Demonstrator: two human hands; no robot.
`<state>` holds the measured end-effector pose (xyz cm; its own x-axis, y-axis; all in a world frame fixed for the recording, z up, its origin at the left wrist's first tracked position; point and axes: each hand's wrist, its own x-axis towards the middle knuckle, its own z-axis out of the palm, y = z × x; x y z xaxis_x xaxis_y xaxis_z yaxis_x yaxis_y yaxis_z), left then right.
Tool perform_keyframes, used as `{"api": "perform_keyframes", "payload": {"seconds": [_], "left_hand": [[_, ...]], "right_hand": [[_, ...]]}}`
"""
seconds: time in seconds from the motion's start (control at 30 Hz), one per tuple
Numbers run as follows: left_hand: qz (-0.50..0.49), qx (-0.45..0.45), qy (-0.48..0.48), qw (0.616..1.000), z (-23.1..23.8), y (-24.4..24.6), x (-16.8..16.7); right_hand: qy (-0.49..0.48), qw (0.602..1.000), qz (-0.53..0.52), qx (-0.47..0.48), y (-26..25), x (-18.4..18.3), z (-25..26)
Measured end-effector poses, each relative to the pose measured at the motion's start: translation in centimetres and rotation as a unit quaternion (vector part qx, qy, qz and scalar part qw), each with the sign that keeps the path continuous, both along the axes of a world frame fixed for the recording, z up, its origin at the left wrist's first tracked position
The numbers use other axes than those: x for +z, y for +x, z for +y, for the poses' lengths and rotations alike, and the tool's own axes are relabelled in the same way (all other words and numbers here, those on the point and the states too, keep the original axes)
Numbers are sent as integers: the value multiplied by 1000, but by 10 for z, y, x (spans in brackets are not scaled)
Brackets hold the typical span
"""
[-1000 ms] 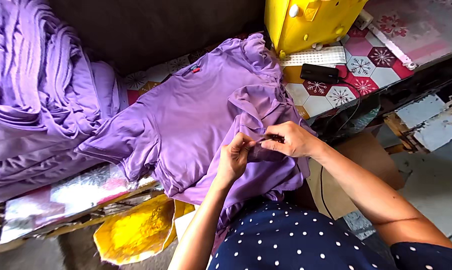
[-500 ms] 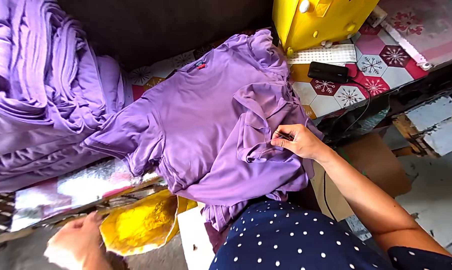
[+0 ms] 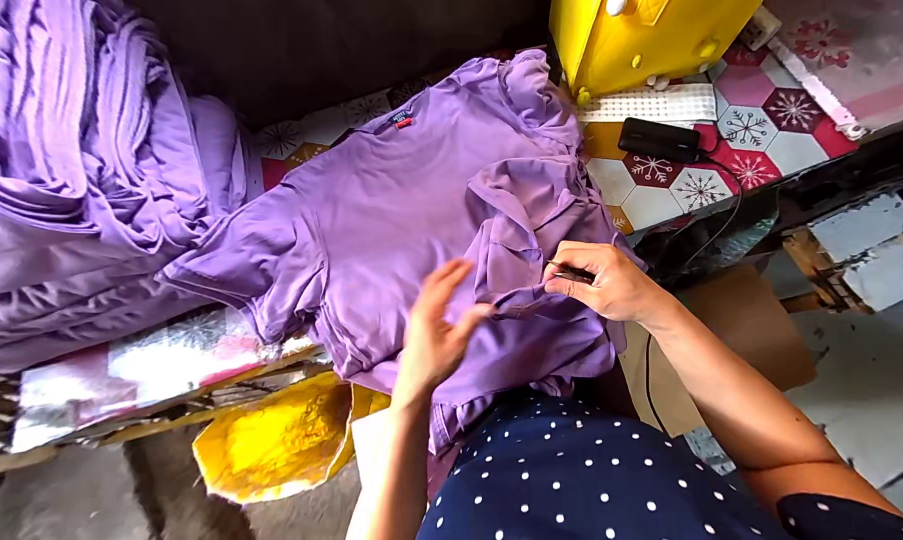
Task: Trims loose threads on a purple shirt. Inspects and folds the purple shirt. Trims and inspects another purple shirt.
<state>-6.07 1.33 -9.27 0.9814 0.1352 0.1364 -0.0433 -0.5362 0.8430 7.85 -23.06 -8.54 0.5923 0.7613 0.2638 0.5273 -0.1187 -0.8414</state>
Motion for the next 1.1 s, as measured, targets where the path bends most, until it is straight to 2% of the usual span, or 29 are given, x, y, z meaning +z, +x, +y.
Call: {"api": "perform_keyframes", "payload": {"seconds": [0.03, 0.1, 0.2, 0.27, 0.37, 0.47, 0.57, 0.67, 0.73, 0.87, 0.93, 1.0, 1.1], "left_hand": [[10, -64, -41, 997, -13, 14, 2], [48, -116, -107, 986, -30, 31, 5], [95, -47, -195, 975, -42, 37, 14], [88, 7, -228, 970, -48, 35, 17], [61, 36, -234, 970, -56, 29, 19], [29, 59, -216, 974, -64, 23, 19], [-21, 76, -193, 978, -74, 18, 16], [-68, 73, -164, 981, -80, 15, 8], [-53, 74, -167, 982, -78, 15, 6], [-3, 61, -209, 976, -67, 16, 5], [7, 58, -237, 970, -62, 16, 8], [14, 55, -261, 964, -59, 16, 12], [11, 52, -262, 964, -57, 17, 16]], "right_hand": [[-1, 1000, -16, -3, 1, 1, 0], [-11, 996, -58, -59, -2, 1, -1], [18, 973, -101, -206, -21, 6, 2], [62, 966, -69, -241, -41, 7, 6], [83, 965, 6, -248, -64, 3, 14], [69, 959, 36, -273, -69, 2, 16], [46, 956, 23, -289, -71, 3, 18], [15, 952, -44, -302, -74, -2, 22], [15, 958, -41, -283, -75, -4, 25], [146, 966, 111, -180, -74, 7, 23], [137, 976, 69, -156, -65, 9, 13], [73, 989, -31, -127, -49, 3, 1], [-35, 985, -142, -93, -37, -4, -7]]}}
